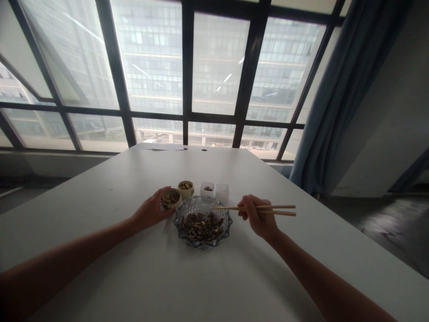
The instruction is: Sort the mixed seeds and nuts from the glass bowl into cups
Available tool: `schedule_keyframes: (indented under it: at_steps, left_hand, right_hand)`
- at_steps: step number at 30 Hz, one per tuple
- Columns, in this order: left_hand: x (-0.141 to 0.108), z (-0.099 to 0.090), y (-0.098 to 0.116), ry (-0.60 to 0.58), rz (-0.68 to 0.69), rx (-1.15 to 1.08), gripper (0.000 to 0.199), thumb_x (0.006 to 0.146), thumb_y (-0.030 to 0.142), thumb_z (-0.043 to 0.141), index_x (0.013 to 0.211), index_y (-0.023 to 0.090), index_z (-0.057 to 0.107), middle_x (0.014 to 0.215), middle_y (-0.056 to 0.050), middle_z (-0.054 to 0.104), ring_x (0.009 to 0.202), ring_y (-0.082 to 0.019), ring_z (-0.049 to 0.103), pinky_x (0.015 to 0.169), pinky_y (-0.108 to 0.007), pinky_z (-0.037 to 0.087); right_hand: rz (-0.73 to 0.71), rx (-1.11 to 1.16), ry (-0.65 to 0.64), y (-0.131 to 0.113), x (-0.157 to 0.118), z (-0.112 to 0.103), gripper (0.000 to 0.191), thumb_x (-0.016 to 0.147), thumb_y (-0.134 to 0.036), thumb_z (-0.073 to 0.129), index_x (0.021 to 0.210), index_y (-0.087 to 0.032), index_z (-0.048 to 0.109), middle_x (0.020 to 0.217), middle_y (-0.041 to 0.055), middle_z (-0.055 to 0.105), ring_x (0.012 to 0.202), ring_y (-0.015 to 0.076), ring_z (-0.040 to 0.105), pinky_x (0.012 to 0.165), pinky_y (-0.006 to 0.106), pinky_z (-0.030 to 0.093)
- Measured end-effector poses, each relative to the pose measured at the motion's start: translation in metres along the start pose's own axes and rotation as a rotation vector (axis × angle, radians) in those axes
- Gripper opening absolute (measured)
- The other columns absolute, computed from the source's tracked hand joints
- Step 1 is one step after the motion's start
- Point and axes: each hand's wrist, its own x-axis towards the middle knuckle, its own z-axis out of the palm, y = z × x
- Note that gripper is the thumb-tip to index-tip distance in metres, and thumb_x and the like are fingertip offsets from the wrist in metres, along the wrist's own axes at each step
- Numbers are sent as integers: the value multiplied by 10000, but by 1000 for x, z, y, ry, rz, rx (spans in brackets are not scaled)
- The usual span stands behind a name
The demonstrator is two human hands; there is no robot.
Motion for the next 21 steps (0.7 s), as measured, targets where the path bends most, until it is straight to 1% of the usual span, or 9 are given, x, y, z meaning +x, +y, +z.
schedule_keyframes:
  at_steps: [4, 6, 8, 10, 13, 15, 17, 19, 21]
  left_hand:
    - [0, -1, 1, -3, -5, -1, 729, 802, 495, 693, 1420, 213, 427, 1386, -158, 615, 1203, -343, 648, 992, -495, 551]
    - [0, -1, 1, -5, -6, -3, 725, 802, 493, 691, 1416, 208, 431, 1380, -159, 618, 1202, -343, 650, 990, -493, 555]
    - [1, -1, 2, 1, -8, -4, 721, 801, 489, 692, 1414, 209, 435, 1376, -156, 621, 1201, -341, 650, 994, -491, 554]
    - [1, -1, 2, 5, -8, -6, 721, 799, 487, 694, 1413, 210, 437, 1374, -155, 622, 1202, -340, 650, 999, -490, 551]
    - [1, 0, 1, -2, -3, -13, 725, 805, 490, 686, 1417, 195, 431, 1390, -167, 609, 1217, -344, 639, 1013, -500, 540]
    - [1, 1, 0, -5, -2, -19, 729, 807, 487, 687, 1420, 187, 429, 1402, -173, 600, 1230, -348, 631, 1022, -507, 534]
    - [1, 1, -1, -3, -3, -24, 731, 800, 473, 699, 1419, 192, 431, 1401, -169, 605, 1228, -346, 633, 1018, -503, 537]
    - [1, 1, 0, 2, -3, -23, 731, 791, 463, 712, 1417, 204, 436, 1389, -160, 616, 1218, -342, 641, 1005, -492, 546]
    - [1, 0, 0, 3, -5, -19, 730, 788, 463, 716, 1414, 209, 440, 1379, -157, 624, 1211, -341, 647, 997, -489, 552]
  right_hand:
    - [-125, -137, -237, -21, -5, 4, 565, 983, -596, 492, 617, -193, 642, 499, 29, 633, 399, 121, 564, 409, 237, 434]
    - [-154, -119, -304, -27, -8, 7, 564, 1003, -557, 476, 603, -191, 631, 490, 24, 624, 390, 114, 564, 406, 228, 431]
    - [-129, -53, -324, -31, -10, 9, 551, 1014, -536, 462, 629, -187, 648, 473, 21, 622, 372, 117, 566, 384, 220, 437]
    - [-82, 4, -286, -32, -10, 9, 546, 1006, -548, 473, 651, -182, 671, 464, 26, 631, 358, 124, 568, 365, 220, 449]
    - [-30, 28, -130, -31, -7, 8, 596, 951, -635, 522, 592, -182, 663, 426, 33, 613, 340, 126, 551, 346, 220, 441]
    - [16, 46, 5, -29, -4, 6, 652, 911, -700, 535, 518, -186, 620, 373, 27, 557, 310, 116, 505, 314, 211, 391]
    - [72, 73, 89, -28, -2, 4, 693, 890, -739, 527, 468, -191, 574, 336, 19, 498, 290, 105, 459, 291, 204, 337]
    - [120, 91, 90, -27, -2, 4, 711, 877, -760, 523, 449, -193, 550, 325, 15, 473, 282, 98, 431, 284, 201, 307]
    - [163, 108, 37, -28, -4, 8, 715, 867, -779, 513, 456, -195, 547, 319, 10, 464, 273, 94, 414, 283, 200, 299]
